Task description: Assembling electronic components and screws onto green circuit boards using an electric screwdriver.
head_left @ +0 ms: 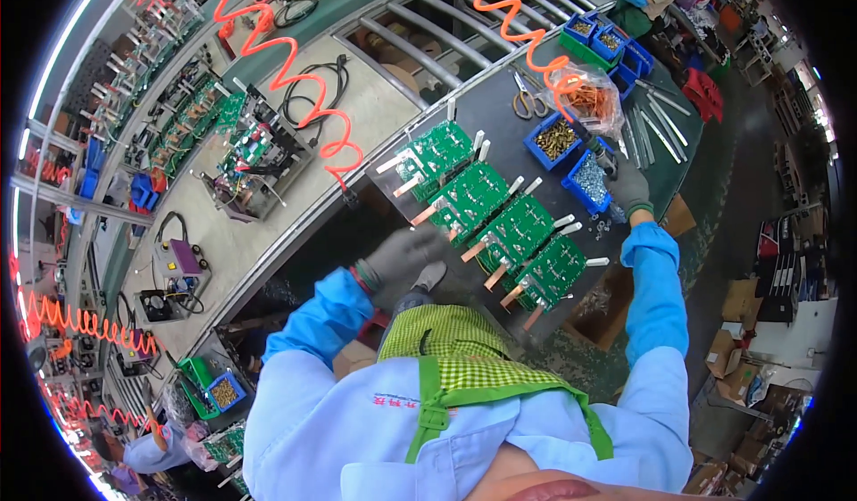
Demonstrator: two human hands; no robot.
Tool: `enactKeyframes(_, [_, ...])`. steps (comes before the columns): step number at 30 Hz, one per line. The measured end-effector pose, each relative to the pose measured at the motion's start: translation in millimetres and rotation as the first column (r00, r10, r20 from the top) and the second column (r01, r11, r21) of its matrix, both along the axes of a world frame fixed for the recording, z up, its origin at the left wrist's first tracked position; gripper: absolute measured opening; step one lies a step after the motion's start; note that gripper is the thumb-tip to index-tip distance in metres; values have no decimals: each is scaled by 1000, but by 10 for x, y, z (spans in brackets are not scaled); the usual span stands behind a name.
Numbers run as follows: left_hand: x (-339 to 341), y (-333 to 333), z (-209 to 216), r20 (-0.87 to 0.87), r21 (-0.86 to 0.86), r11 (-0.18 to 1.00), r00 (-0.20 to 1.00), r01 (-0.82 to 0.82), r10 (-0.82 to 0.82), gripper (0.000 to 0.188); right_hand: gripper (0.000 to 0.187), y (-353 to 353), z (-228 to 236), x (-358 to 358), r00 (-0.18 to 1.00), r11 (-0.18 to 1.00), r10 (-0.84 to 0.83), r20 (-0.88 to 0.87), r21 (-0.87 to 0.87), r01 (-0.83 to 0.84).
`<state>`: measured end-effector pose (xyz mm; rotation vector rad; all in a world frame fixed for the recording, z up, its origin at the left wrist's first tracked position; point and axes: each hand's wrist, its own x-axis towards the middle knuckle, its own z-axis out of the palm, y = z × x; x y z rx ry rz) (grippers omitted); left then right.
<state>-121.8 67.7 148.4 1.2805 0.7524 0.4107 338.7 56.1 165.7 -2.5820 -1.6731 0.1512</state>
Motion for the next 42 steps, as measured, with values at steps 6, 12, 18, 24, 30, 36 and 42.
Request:
enactKeyframes(6, [402, 1678, 811, -27, 739, 659, 971, -142, 239, 19, 45, 503, -776, 257, 973, 958, -197, 118, -186, 217])
enactKeyframes(12, [1276, 2848, -186, -12, 630, 736, 944, -249, 329, 24, 54, 761, -1209, 198, 938, 917, -310, 157, -213, 338])
enactKeyframes(18, [1834, 3285, -822, -204, 444, 868, 918, -223, 341, 23, 59, 854, -1003, 2, 906, 838, -403, 127, -348, 421])
enactKeyframes(24, [2033, 3435, -965, -300, 83, 982, 944, 170, -138, 37, 51, 580, -649, 45, 967, 951, -251, 37, -175, 254])
enactKeyframes(30, [1866, 2932, -416, 78, 829, 525, 970, -192, 232, 38, 47, 567, -294, 109, 999, 991, -38, 25, -129, 41])
enactKeyframes(36, [284, 1419, 269, -89, 786, 610, 995, 102, -51, 35, 47, 1067, 261, -196, 970, 971, 191, -152, 176, -163])
enactKeyframes(42, [-2199, 345, -603, -631, 350, 936, 750, 48, 198, 40, 37, 1238, 1376, -1843, 759, 751, 599, -254, 506, -424])
